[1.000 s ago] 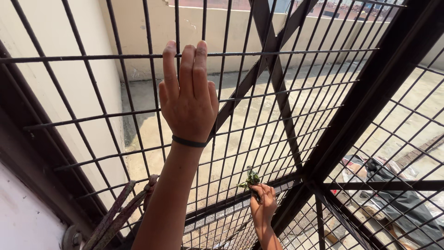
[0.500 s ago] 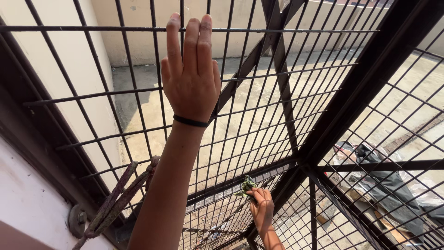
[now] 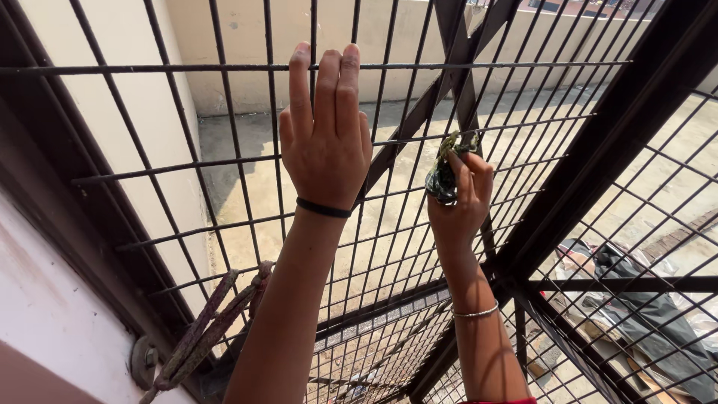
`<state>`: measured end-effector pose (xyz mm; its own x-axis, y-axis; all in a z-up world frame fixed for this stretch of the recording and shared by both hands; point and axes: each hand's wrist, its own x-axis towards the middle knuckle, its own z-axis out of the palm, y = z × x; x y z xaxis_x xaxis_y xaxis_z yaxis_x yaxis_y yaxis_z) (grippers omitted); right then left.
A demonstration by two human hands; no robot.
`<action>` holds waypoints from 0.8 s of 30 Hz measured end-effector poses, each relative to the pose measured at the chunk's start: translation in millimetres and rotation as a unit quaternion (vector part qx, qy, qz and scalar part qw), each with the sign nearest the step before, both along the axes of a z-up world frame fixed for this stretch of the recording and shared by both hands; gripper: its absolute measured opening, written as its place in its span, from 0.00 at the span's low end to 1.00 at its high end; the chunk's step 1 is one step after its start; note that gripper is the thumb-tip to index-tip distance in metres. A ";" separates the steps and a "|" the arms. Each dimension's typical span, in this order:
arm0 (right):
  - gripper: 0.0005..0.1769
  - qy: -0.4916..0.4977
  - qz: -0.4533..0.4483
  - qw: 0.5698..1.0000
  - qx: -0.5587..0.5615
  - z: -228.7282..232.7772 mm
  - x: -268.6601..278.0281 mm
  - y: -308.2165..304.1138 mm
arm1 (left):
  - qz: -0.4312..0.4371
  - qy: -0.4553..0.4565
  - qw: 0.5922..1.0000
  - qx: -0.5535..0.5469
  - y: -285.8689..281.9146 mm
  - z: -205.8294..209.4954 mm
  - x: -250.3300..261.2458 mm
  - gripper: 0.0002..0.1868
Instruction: The person wipes the metal window grille with a cloth, moving methodically across the bars and grid. The hands remain in frame throughout, using the cloth to rub the surface of the grille.
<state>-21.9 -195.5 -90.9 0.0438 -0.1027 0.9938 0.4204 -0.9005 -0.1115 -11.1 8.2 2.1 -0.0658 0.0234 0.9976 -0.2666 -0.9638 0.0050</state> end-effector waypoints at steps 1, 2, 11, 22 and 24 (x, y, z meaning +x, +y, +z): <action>0.21 -0.014 -0.050 0.998 -0.030 -12.0 1.5 8.8 | -0.003 0.000 1.000 0.002 0.4 -0.2 -1.0 0.25; 0.19 -0.031 -0.046 0.998 -0.007 -25.6 1.4 9.9 | -0.004 -0.003 1.000 0.001 0.9 1.3 -1.0 0.25; 0.26 0.149 -0.016 0.988 0.044 -271.0 -17.0 3.9 | -0.014 0.005 1.000 -0.004 -1.4 -0.9 3.5 0.25; 0.26 0.246 0.051 0.952 0.173 -298.4 -69.7 -37.4 | -0.014 0.002 1.000 -0.009 -1.4 -1.0 1.2 0.26; 0.26 0.140 0.059 0.976 0.157 -203.6 -51.4 -45.4 | -0.013 0.003 1.000 -0.007 -1.0 -3.1 3.1 0.27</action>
